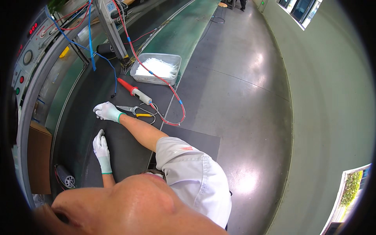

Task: The person assembles small electric motors on a workbench. They strip wire ends using shears, connect wires to motor terminals, and secure connections with a heat gun. The person handles multiple motors sequentially, moving them along the bench as they are completed.

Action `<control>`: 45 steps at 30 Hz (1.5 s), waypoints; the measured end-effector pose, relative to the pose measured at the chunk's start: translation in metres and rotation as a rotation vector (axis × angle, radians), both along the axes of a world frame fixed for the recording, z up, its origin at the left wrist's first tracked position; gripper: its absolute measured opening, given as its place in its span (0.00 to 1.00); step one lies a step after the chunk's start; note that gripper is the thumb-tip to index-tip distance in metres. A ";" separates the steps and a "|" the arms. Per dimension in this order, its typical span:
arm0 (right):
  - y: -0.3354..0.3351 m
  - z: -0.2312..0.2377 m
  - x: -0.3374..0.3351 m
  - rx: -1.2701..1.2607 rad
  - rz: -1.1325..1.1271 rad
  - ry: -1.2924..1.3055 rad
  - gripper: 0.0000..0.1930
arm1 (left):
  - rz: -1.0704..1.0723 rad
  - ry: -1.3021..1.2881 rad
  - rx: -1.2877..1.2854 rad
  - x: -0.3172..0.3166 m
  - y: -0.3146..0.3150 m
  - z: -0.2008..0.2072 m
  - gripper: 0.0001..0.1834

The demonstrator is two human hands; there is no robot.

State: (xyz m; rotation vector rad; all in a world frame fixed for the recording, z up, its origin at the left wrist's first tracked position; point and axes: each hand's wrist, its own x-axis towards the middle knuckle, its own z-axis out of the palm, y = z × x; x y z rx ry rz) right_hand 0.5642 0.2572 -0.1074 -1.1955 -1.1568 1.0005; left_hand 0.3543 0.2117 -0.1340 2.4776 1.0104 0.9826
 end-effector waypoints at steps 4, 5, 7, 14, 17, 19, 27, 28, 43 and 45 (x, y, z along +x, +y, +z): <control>0.002 0.000 0.002 -0.021 0.018 -0.010 0.16 | -0.002 0.022 0.007 -0.001 0.005 -0.005 0.18; 0.002 -0.001 0.001 -0.025 0.019 0.010 0.16 | 0.003 0.030 -0.001 0.000 0.005 -0.005 0.18; 0.003 -0.003 0.002 -0.029 0.016 0.018 0.16 | -0.003 0.030 0.010 0.001 0.006 -0.006 0.18; 0.003 -0.003 0.002 -0.018 0.001 -0.039 0.16 | 0.018 0.052 -0.006 0.002 0.008 -0.007 0.18; 0.004 -0.005 0.002 -0.008 -0.011 -0.058 0.16 | 0.005 0.049 0.014 0.003 0.008 -0.007 0.18; 0.008 -0.007 0.004 0.009 -0.020 -0.083 0.16 | 0.006 0.049 0.005 0.005 0.010 -0.005 0.18; 0.013 -0.014 0.004 0.057 -0.056 -0.244 0.16 | -0.002 0.069 0.007 0.004 0.011 -0.003 0.18; 0.013 -0.013 0.002 0.045 -0.051 -0.224 0.16 | -0.001 0.074 0.008 0.003 0.012 -0.003 0.18; 0.019 -0.015 0.002 0.051 -0.135 -0.342 0.16 | -0.030 0.098 0.010 0.006 0.012 0.000 0.19; 0.020 -0.015 0.004 0.057 -0.144 -0.360 0.15 | -0.035 0.111 0.023 0.006 0.014 0.000 0.19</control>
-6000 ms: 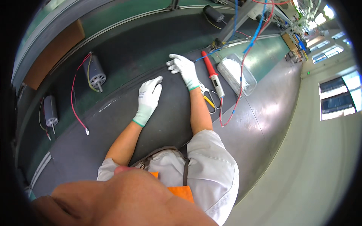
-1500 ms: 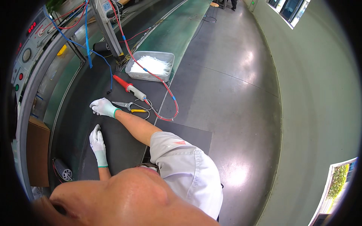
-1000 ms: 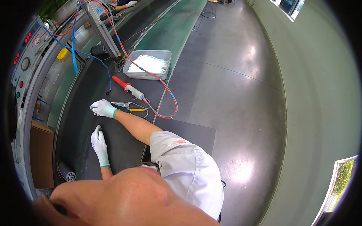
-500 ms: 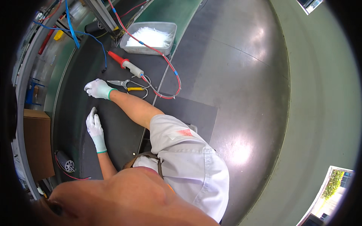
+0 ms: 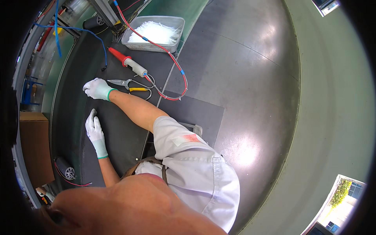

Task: The person assembles small electric motors on a workbench. They strip wire ends using shears, connect wires to motor terminals, and secure connections with a heat gun. The person handles multiple motors sequentially, moving them along the bench as they are completed.

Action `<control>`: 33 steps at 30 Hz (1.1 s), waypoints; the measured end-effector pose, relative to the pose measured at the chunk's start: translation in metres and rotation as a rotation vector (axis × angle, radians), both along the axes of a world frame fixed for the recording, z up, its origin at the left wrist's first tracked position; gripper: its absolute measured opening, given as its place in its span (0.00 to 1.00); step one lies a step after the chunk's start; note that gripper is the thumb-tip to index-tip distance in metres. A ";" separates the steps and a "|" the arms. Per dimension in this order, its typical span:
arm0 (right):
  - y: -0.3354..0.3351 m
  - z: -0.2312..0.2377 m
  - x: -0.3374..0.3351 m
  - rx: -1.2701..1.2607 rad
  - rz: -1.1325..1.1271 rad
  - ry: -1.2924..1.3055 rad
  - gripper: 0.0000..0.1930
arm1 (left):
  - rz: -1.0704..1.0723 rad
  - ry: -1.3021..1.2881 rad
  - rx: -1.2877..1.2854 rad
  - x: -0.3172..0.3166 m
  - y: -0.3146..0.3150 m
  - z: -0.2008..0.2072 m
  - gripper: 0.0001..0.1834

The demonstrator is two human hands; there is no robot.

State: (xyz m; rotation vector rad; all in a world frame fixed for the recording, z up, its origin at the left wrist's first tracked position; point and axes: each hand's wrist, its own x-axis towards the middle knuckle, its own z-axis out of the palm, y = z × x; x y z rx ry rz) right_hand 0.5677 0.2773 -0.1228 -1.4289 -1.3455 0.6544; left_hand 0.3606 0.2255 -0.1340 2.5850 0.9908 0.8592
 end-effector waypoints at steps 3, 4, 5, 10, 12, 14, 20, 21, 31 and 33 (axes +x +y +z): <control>0.002 -0.002 0.001 0.004 -0.004 -0.011 0.15 | -0.008 -0.003 0.009 0.000 0.003 -0.002 0.19; 0.002 -0.001 0.001 0.001 -0.003 -0.009 0.15 | -0.010 -0.007 0.011 0.000 0.005 -0.003 0.19; 0.001 0.000 0.000 -0.006 0.000 -0.005 0.16 | -0.014 -0.013 0.012 -0.002 0.005 -0.004 0.19; -0.003 0.003 0.001 -0.010 -0.002 -0.014 0.16 | 0.021 -0.029 -0.027 0.002 0.001 0.002 0.18; -0.004 0.002 0.002 0.013 -0.011 -0.038 0.16 | 0.015 -0.044 -0.049 0.005 -0.002 0.006 0.18; -0.006 0.005 0.003 -0.007 -0.003 -0.006 0.16 | 0.004 -0.041 -0.050 0.005 -0.001 0.007 0.18; -0.008 0.010 0.001 -0.045 0.028 0.067 0.15 | 0.011 -0.045 -0.043 0.003 0.002 0.004 0.18; -0.005 0.009 0.003 -0.038 0.025 0.037 0.15 | 0.012 -0.050 -0.057 0.005 0.002 0.007 0.18; -0.003 0.006 0.007 -0.015 -0.001 -0.100 0.15 | -0.029 -0.067 -0.097 0.005 0.002 0.013 0.19; -0.002 0.005 0.007 -0.001 0.002 -0.079 0.15 | -0.033 -0.054 -0.081 0.008 0.000 0.018 0.19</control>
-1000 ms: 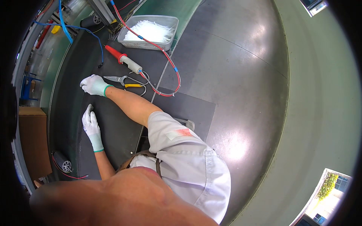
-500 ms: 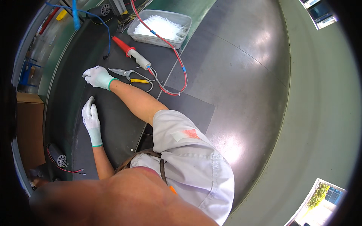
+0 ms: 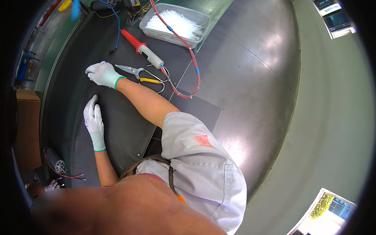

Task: The person assembles small electric motors on a workbench. They strip wire ends using shears, connect wires to motor terminals, and secure connections with a heat gun. The person handles multiple motors sequentially, moving them along the bench as they are completed.

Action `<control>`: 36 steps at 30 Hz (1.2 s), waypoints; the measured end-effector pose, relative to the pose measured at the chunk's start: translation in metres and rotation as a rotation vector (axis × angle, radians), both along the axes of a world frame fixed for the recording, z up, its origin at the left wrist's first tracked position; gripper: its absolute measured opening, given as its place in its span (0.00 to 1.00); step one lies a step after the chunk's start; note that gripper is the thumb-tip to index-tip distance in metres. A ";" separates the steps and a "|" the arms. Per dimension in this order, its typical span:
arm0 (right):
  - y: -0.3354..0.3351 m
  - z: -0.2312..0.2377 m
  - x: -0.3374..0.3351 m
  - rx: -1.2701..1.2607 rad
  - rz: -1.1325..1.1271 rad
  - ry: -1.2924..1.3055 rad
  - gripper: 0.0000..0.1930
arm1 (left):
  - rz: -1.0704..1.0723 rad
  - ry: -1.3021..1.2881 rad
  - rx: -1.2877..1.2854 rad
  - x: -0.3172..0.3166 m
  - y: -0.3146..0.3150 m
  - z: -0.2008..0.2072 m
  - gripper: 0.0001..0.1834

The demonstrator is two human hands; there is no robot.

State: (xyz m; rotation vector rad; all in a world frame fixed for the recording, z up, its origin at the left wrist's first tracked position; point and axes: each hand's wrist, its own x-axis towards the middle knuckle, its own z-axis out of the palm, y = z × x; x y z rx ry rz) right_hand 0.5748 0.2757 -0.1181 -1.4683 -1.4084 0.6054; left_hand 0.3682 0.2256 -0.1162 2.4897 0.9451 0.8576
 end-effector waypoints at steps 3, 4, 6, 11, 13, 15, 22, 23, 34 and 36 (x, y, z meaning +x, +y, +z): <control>-0.001 0.001 0.002 -0.024 -0.004 0.029 0.15 | 0.000 0.015 0.002 0.000 0.000 0.001 0.19; -0.001 0.002 0.001 -0.031 -0.003 0.045 0.15 | 0.000 0.019 -0.001 0.000 0.000 0.001 0.19; -0.003 0.004 0.003 -0.034 -0.003 0.073 0.15 | 0.013 0.051 0.000 0.001 -0.001 0.004 0.19; -0.001 0.005 0.003 -0.090 0.003 0.085 0.15 | -0.035 0.097 0.087 -0.002 0.004 -0.001 0.19; -0.005 0.012 0.002 -0.126 -0.009 0.096 0.15 | 0.002 0.085 0.004 -0.001 0.004 0.000 0.19; -0.005 0.013 0.004 -0.139 0.005 0.124 0.15 | 0.003 0.056 0.026 0.001 0.004 -0.003 0.19; -0.005 0.010 0.008 -0.133 -0.008 0.127 0.15 | -0.021 0.035 0.050 0.004 0.010 -0.011 0.19; -0.005 0.010 0.007 -0.156 -0.005 0.155 0.15 | -0.013 0.026 0.028 0.004 0.010 -0.011 0.19; 0.003 -0.002 0.007 -0.132 -0.016 0.119 0.16 | -0.028 0.011 -0.007 0.003 0.019 -0.020 0.19; 0.009 -0.011 0.008 -0.008 -0.029 -0.030 0.16 | -0.038 0.019 0.050 0.006 0.018 -0.021 0.19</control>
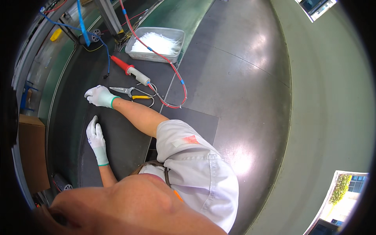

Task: The person assembles small electric motors on a workbench. They strip wire ends using shears, connect wires to motor terminals, and secure connections with a heat gun. The person handles multiple motors sequentially, moving them along the bench as they are completed.

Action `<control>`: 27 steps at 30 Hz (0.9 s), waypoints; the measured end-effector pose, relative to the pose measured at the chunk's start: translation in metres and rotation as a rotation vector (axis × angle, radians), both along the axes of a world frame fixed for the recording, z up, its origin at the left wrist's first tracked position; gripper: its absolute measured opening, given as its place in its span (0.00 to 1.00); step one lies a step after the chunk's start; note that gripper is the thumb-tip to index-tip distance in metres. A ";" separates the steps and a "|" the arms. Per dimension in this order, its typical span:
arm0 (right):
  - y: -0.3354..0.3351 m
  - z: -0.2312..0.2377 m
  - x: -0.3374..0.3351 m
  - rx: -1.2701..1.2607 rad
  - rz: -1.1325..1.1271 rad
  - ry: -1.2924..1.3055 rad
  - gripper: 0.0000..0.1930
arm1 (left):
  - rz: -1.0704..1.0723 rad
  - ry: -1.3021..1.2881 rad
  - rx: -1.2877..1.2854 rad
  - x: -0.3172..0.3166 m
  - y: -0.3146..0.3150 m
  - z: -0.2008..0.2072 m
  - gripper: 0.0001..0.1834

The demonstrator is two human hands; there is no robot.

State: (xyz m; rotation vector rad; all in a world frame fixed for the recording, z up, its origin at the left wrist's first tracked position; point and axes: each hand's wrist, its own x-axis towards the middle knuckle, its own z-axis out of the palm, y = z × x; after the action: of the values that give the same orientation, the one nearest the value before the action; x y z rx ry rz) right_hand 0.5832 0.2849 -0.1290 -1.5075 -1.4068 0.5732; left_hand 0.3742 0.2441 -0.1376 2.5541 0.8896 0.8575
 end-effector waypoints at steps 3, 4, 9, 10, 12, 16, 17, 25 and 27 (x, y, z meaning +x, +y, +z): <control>-0.002 0.002 -0.002 -0.017 0.015 0.036 0.15 | -0.031 0.030 0.133 -0.008 0.006 -0.013 0.19; -0.004 0.005 -0.004 -0.031 0.018 0.058 0.15 | -0.045 0.046 0.186 -0.012 0.009 -0.018 0.19; 0.002 -0.007 0.004 0.052 0.012 0.012 0.17 | -0.125 0.079 0.342 -0.006 0.019 -0.022 0.19; 0.002 -0.006 0.004 0.035 0.024 0.040 0.17 | -0.149 0.098 0.433 -0.009 0.023 -0.026 0.19; 0.000 -0.005 0.005 0.009 0.033 0.128 0.17 | -0.071 0.036 0.197 -0.003 0.017 -0.024 0.19; -0.004 -0.005 0.007 0.014 0.031 0.186 0.17 | 0.017 0.015 0.002 0.005 0.009 -0.017 0.19; -0.005 -0.003 0.006 0.030 0.027 0.168 0.17 | 0.023 0.011 -0.005 0.005 0.007 -0.015 0.19; -0.006 -0.003 0.005 0.024 0.037 0.203 0.18 | 0.031 0.011 -0.003 0.007 0.007 -0.012 0.19; -0.005 -0.006 0.008 0.052 0.023 0.176 0.18 | 0.016 0.011 0.025 0.009 0.010 -0.015 0.19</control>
State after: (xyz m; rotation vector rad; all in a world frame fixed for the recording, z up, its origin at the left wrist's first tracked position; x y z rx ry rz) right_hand 0.5916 0.2803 -0.1351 -1.3670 -1.2946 0.6628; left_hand 0.3835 0.2541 -0.1525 2.5785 0.9092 0.8657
